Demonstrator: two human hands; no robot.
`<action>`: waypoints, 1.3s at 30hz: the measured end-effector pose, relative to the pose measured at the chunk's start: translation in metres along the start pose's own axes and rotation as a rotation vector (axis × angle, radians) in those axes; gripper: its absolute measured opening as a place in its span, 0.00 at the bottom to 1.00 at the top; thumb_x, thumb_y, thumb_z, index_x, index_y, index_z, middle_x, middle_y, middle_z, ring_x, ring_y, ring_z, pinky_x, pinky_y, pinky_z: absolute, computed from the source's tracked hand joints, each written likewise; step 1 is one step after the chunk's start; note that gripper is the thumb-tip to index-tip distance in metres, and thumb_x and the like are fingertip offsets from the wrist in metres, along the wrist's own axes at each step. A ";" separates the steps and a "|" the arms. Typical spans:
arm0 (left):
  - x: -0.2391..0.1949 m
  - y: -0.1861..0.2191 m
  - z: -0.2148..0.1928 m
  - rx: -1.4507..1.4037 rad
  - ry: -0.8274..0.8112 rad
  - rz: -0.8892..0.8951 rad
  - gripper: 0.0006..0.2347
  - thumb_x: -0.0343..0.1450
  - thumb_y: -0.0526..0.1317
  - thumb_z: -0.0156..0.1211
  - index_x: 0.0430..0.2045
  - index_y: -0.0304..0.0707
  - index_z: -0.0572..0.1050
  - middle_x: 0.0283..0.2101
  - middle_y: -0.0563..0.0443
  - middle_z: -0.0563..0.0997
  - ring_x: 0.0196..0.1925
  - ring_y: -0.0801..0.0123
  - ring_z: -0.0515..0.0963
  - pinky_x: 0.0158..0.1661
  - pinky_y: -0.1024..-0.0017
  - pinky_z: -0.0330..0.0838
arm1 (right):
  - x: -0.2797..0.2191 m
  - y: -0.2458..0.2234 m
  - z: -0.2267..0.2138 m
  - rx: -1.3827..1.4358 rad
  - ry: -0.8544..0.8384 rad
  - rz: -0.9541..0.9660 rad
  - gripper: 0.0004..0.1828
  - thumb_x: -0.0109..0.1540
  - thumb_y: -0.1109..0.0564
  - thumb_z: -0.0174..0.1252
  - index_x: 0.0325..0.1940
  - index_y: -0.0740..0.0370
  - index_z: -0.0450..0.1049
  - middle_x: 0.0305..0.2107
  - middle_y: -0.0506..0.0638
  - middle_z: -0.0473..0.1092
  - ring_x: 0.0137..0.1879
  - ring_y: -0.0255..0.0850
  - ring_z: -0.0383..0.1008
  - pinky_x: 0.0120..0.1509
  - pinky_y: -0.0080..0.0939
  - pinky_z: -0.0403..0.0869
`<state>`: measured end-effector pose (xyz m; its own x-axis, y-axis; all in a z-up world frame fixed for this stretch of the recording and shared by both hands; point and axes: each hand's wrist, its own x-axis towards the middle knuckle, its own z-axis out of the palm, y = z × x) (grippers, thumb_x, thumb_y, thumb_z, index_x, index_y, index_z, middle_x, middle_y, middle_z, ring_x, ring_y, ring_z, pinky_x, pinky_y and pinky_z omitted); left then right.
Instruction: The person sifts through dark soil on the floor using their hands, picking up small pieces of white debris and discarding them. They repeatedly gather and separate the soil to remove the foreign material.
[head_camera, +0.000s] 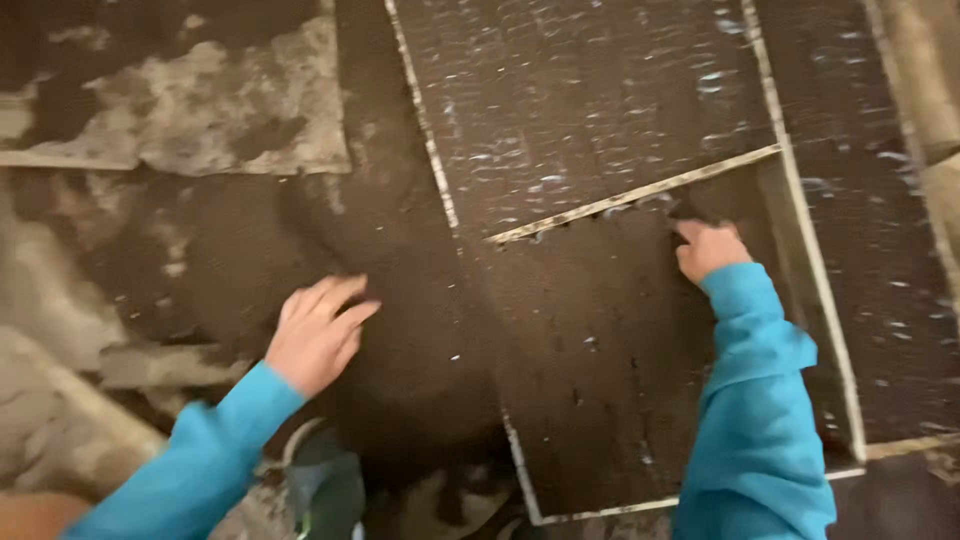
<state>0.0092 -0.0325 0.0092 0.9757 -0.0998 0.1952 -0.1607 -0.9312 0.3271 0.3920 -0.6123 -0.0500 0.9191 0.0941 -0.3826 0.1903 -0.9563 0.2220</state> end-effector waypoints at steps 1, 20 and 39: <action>0.003 -0.009 0.007 0.009 -0.010 -0.009 0.14 0.67 0.40 0.57 0.47 0.60 0.72 0.62 0.60 0.68 0.63 0.59 0.65 0.55 0.57 0.63 | -0.050 -0.031 -0.015 0.007 -0.007 -0.012 0.30 0.58 0.41 0.53 0.66 0.28 0.66 0.58 0.55 0.69 0.59 0.55 0.73 0.61 0.59 0.72; 0.001 -0.019 0.020 0.273 0.090 0.024 0.18 0.63 0.41 0.60 0.47 0.52 0.68 0.56 0.49 0.69 0.61 0.55 0.66 0.54 0.57 0.60 | -0.273 -0.337 0.024 1.861 -0.024 -0.217 0.07 0.58 0.64 0.60 0.40 0.63 0.75 0.30 0.52 0.74 0.34 0.37 0.72 0.36 0.37 0.75; -0.006 0.095 -0.063 -1.193 0.001 -0.233 0.34 0.65 0.48 0.61 0.61 0.32 0.53 0.55 0.31 0.63 0.58 0.42 0.64 0.58 0.50 0.60 | -0.387 -0.412 -0.114 2.484 0.113 -0.217 0.03 0.61 0.60 0.58 0.32 0.59 0.72 0.48 0.55 0.73 0.56 0.43 0.71 0.61 0.43 0.66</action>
<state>-0.0209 -0.0981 0.0970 0.9994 0.0275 0.0190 -0.0184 -0.0189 0.9997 -0.0031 -0.2231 0.1088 0.9719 0.1157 -0.2052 -0.2326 0.6090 -0.7583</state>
